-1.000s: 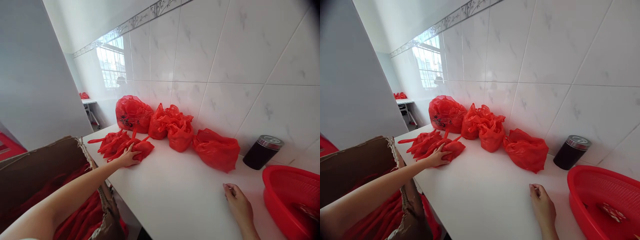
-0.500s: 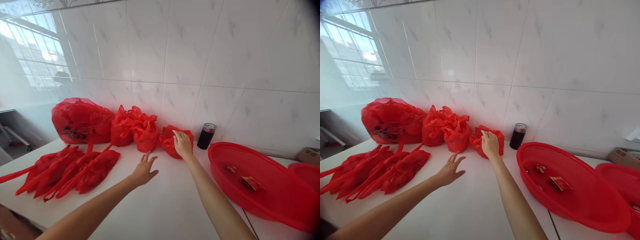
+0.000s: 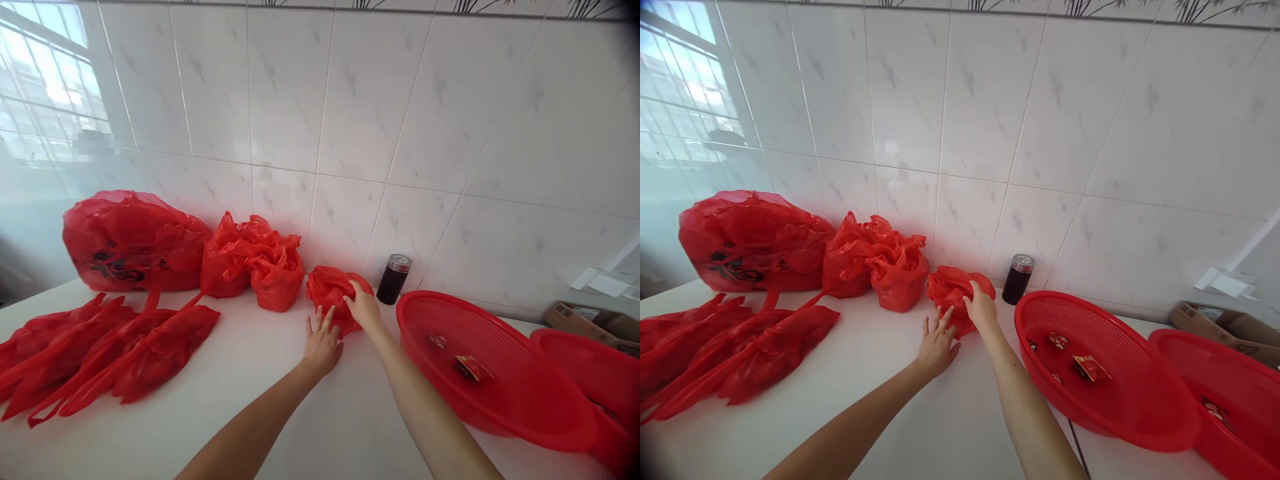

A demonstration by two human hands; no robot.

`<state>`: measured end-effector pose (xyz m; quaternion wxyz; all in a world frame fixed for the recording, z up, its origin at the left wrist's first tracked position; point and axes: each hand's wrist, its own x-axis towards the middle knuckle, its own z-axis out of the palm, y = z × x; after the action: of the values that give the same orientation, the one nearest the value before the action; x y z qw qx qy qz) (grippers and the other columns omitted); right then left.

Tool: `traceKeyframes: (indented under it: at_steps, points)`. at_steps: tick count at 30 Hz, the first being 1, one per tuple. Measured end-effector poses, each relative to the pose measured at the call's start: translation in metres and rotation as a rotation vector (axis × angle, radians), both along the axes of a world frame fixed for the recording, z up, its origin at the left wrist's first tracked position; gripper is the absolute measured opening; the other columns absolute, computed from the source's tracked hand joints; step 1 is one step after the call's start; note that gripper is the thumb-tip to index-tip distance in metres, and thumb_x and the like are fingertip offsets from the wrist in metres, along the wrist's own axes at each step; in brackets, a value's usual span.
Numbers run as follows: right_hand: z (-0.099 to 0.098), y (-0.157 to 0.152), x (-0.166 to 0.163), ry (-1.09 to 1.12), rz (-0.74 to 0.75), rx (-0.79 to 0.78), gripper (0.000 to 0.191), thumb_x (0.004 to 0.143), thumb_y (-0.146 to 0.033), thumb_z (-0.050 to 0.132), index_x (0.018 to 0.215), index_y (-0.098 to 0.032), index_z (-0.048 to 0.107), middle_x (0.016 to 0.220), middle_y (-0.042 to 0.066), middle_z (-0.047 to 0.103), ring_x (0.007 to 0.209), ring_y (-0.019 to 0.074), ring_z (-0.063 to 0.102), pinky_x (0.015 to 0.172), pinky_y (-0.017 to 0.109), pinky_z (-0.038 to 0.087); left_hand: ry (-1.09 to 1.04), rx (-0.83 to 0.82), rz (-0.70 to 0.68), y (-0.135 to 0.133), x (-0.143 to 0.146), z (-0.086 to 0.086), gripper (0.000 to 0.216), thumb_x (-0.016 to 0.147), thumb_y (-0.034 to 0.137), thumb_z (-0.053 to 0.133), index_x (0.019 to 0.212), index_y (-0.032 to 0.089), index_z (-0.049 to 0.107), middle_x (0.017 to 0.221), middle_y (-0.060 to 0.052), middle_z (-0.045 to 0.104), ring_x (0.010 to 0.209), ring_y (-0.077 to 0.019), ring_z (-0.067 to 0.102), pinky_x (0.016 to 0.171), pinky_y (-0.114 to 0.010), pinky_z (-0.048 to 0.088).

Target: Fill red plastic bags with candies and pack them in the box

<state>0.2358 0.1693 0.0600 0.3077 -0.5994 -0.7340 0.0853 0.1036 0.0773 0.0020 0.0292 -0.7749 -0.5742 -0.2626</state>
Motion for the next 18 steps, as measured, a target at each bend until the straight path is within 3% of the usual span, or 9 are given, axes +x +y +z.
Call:
traceKeyframes:
  at_steps: [3, 5, 7, 13, 18]
  points:
    - [0.004, 0.004, 0.002, 0.078, -0.012, -0.029, 0.021, 0.077, -0.023, 0.062, 0.098, -0.019, 0.065, 0.09, 0.009, 0.069, 0.087, 0.0242, 0.063, 0.077, 0.035, 0.044, 0.056, 0.005, -0.002, 0.004, 0.014, -0.004, 0.018, 0.084, 0.022, 0.055, 0.099, 0.016, 0.063, 0.158, -0.012, 0.022, 0.144, -0.0402, 0.011, 0.109, -0.068, 0.015]
    - [0.008, 0.002, 0.001, 0.158, 0.028, -0.03, 0.006, 0.073, -0.023, 0.065, 0.077, -0.02, 0.063, 0.077, 0.003, 0.067, 0.076, 0.0197, 0.062, 0.072, 0.032, 0.044, 0.091, -0.006, -0.002, 0.011, 0.017, -0.003, 0.02, 0.085, 0.02, 0.053, 0.103, 0.017, 0.063, 0.158, -0.012, 0.02, 0.144, -0.0381, 0.011, 0.11, -0.064, 0.017]
    - [0.018, -0.004, -0.002, 0.259, 0.086, -0.004, 0.013, 0.069, -0.028, 0.069, 0.068, -0.02, 0.058, 0.068, -0.001, 0.062, 0.067, 0.016, 0.058, 0.067, 0.028, 0.045, 0.121, -0.038, 0.0, 0.022, 0.018, -0.003, 0.024, 0.087, 0.02, 0.053, 0.109, 0.017, 0.062, 0.156, -0.013, 0.027, 0.142, -0.0367, 0.019, 0.11, -0.061, 0.023]
    - [0.077, -0.036, 0.001, 0.628, 0.132, 0.173, 0.033, 0.083, -0.055, 0.049, 0.087, -0.023, 0.052, 0.064, -0.006, 0.049, 0.052, 0.0103, 0.049, 0.054, 0.024, 0.047, 0.152, -0.129, 0.091, 0.054, 0.019, -0.004, 0.039, 0.089, 0.031, 0.059, 0.126, 0.018, 0.054, 0.137, -0.011, 0.05, 0.121, -0.0286, 0.05, 0.099, -0.054, 0.041]
    - [0.107, -0.052, 0.028, 0.771, 0.185, 0.304, 0.031, 0.081, -0.052, 0.057, 0.086, -0.021, 0.06, 0.068, -0.002, 0.054, 0.059, 0.012, 0.052, 0.061, 0.027, 0.05, 0.132, -0.221, 0.155, 0.066, 0.015, 0.015, 0.037, 0.09, 0.033, 0.058, 0.122, 0.016, 0.055, 0.124, -0.01, 0.058, 0.106, -0.0242, 0.059, 0.088, -0.047, 0.05]
